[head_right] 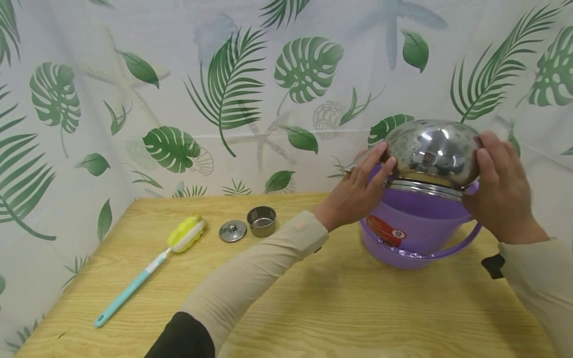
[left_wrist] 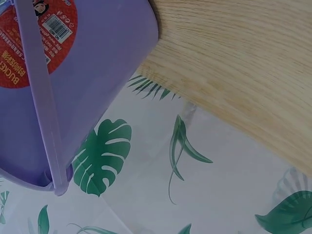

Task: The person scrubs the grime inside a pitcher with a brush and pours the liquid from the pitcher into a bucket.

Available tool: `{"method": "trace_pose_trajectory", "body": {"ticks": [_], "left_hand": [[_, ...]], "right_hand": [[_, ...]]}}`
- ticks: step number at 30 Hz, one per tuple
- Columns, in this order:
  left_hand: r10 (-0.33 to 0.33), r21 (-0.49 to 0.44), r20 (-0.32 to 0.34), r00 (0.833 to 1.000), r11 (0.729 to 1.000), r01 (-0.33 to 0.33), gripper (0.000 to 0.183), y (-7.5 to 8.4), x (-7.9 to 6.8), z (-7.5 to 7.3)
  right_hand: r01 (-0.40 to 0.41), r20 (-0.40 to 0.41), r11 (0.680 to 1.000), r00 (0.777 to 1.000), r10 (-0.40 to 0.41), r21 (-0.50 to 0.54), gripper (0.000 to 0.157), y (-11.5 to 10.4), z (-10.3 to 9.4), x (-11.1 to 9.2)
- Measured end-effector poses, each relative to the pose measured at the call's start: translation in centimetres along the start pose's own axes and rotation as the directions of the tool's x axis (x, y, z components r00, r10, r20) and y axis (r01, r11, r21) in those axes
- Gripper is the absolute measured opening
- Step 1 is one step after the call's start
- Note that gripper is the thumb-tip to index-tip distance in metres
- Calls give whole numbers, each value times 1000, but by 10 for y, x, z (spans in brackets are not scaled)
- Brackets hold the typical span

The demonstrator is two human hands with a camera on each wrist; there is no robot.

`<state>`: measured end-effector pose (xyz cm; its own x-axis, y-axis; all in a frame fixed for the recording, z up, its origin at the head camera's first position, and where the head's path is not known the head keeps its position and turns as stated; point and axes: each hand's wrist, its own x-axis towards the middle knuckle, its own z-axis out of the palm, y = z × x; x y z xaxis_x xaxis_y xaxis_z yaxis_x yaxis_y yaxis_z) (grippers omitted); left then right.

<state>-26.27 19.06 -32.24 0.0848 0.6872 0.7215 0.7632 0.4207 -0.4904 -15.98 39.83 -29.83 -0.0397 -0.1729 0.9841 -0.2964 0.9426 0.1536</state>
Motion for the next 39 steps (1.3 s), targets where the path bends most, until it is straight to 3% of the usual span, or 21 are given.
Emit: {"method": "trace_pose_trajectory", "body": {"ticks": [5, 8, 10, 12, 16, 22, 31, 39], "left_hand": [[-62, -69, -7, 998, 996, 61, 44, 0, 3, 1], [-108, -102, 19, 994, 989, 109, 47, 1, 5, 0], [-135, -118, 51, 990, 983, 140, 51, 1, 7, -1], [-161, -152, 91, 983, 973, 174, 55, 1, 8, -3], [-214, -229, 194, 957, 939, 256, 68, -1, 11, -8], [-246, -261, 322, 914, 905, 336, 83, -6, 19, -17], [-260, -279, 430, 865, 873, 401, 86, -15, 27, -38], [-274, -264, 448, 851, 869, 419, 86, -30, 20, -65]], "right_hand": [[50, 95, 997, 994, -56, 65, 43, 3, 1, 3], [27, 202, 995, 978, -46, 97, 70, 8, -1, 5], [-4, 298, 994, 954, -28, 105, 83, 12, -2, 7], [-33, 402, 994, 916, -12, 105, 92, 16, -5, 9], [-69, 521, 986, 854, -21, 154, 101, 21, -5, 14], [-142, 578, 968, 816, -6, 209, 110, 21, -4, 16], [-165, 594, 961, 805, 0, 224, 112, 15, -2, 26], [-127, 557, 950, 829, -57, 287, 109, -3, 5, 41]]}}
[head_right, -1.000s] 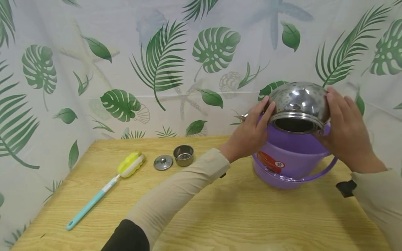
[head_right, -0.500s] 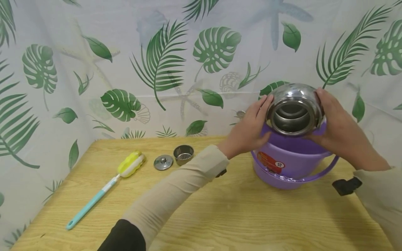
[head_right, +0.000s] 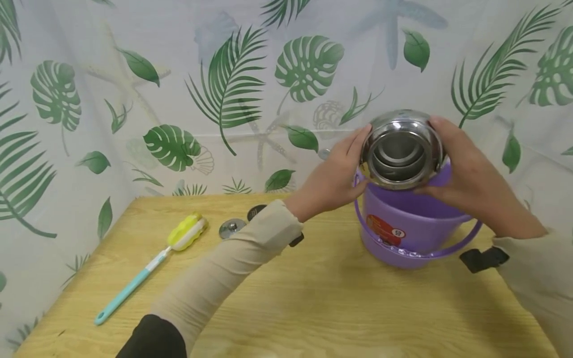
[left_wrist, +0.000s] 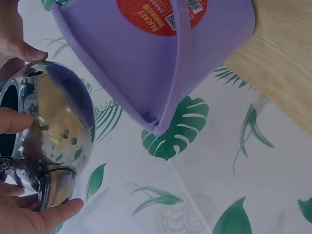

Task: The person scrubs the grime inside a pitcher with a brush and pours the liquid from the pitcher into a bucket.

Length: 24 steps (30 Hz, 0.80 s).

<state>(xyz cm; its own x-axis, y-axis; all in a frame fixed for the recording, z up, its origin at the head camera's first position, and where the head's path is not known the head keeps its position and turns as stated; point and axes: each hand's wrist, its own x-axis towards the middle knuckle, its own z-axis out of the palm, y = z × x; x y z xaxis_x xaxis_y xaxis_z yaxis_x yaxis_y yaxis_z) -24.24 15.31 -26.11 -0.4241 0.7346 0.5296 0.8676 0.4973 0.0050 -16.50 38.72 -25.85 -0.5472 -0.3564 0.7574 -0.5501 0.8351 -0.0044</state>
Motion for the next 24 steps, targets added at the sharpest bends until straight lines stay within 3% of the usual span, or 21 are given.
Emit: {"method": "trace_pose_trajectory", "body": {"ticks": [5, 14, 17, 24], "left_hand": [[-21, -12, 4, 1000, 1000, 21, 86, -6, -12, -18], [-88, -13, 76, 993, 996, 90, 85, -16, -43, -49], [-102, -21, 97, 990, 994, 104, 86, -22, -55, -56], [-147, -46, 154, 977, 987, 156, 91, -35, -81, -67]], "right_hand": [[-2, -6, 999, 1000, 2, 52, 107, -16, 3, 11], [3, 8, 992, 1000, -4, 128, 109, -45, 23, 21], [-15, 37, 989, 999, 9, 148, 109, -55, 31, 24], [-102, 130, 982, 988, 81, 160, 125, -84, 50, 28]]}}
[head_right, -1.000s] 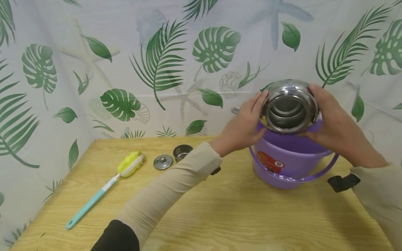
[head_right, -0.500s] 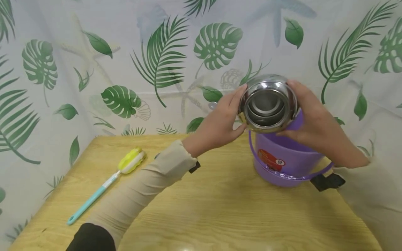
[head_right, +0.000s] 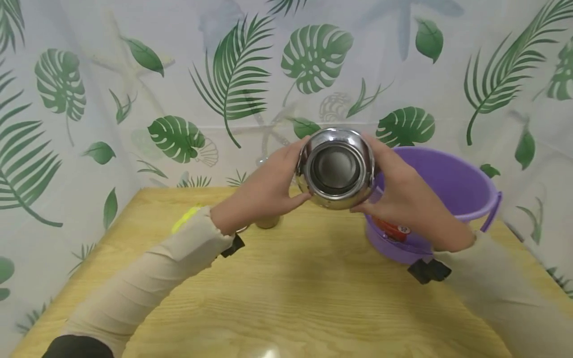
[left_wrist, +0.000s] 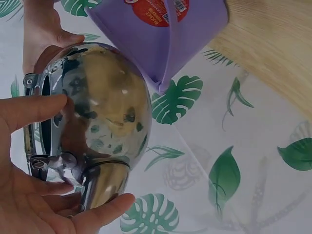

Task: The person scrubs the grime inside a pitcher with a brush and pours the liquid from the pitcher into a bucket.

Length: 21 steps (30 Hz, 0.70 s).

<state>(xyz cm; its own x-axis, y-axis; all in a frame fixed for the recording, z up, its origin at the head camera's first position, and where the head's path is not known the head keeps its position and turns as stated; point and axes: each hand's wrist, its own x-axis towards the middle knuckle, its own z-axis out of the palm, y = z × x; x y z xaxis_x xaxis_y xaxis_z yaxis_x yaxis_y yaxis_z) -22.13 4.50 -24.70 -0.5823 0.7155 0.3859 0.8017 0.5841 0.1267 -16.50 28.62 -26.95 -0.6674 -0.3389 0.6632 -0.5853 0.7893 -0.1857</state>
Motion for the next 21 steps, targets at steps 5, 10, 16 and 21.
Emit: {"method": "trace_pose_trajectory", "body": {"ticks": [5, 10, 16, 21], "left_hand": [[-55, -49, 56, 997, 997, 58, 93, -10, -16, -1], [-95, -95, 137, 986, 990, 108, 92, -22, -29, 7], [-128, -169, 210, 969, 972, 165, 92, -36, -40, 27], [-156, -219, 251, 955, 952, 213, 90, -44, -46, 42]], "right_hand": [[-21, 45, 999, 999, 19, 31, 124, -7, 21, 1], [-8, 107, 996, 994, -1, 86, 122, -3, 47, -2], [-13, 172, 989, 985, -13, 148, 120, 2, 77, -10], [-77, 234, 976, 972, 28, 202, 115, 7, 97, -18]]}}
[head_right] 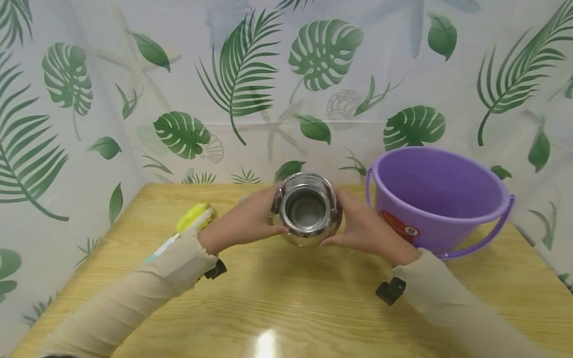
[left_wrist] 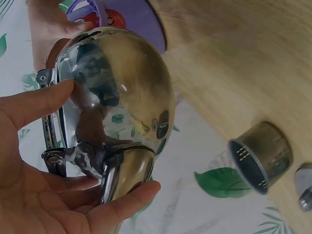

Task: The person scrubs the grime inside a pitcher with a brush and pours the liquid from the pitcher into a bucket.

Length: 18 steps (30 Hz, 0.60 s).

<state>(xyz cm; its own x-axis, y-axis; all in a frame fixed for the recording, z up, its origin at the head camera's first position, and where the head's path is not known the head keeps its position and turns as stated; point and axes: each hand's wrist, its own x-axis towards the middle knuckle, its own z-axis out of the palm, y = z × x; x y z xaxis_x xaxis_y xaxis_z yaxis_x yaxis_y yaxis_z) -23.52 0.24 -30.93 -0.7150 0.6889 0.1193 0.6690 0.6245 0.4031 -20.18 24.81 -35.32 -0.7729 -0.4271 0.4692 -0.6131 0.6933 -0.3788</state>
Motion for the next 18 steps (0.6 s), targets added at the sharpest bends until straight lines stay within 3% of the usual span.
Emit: {"method": "trace_pose_trajectory", "body": {"ticks": [11, 18], "left_hand": [[-66, -47, 129, 989, 996, 73, 80, -23, 11, 25], [-66, -49, 174, 983, 996, 75, 78, -32, 21, 33]], "right_hand": [[-171, 128, 981, 979, 159, 92, 117, 18, 30, -7], [-203, 170, 973, 968, 183, 110, 119, 28, 39, -8]]}}
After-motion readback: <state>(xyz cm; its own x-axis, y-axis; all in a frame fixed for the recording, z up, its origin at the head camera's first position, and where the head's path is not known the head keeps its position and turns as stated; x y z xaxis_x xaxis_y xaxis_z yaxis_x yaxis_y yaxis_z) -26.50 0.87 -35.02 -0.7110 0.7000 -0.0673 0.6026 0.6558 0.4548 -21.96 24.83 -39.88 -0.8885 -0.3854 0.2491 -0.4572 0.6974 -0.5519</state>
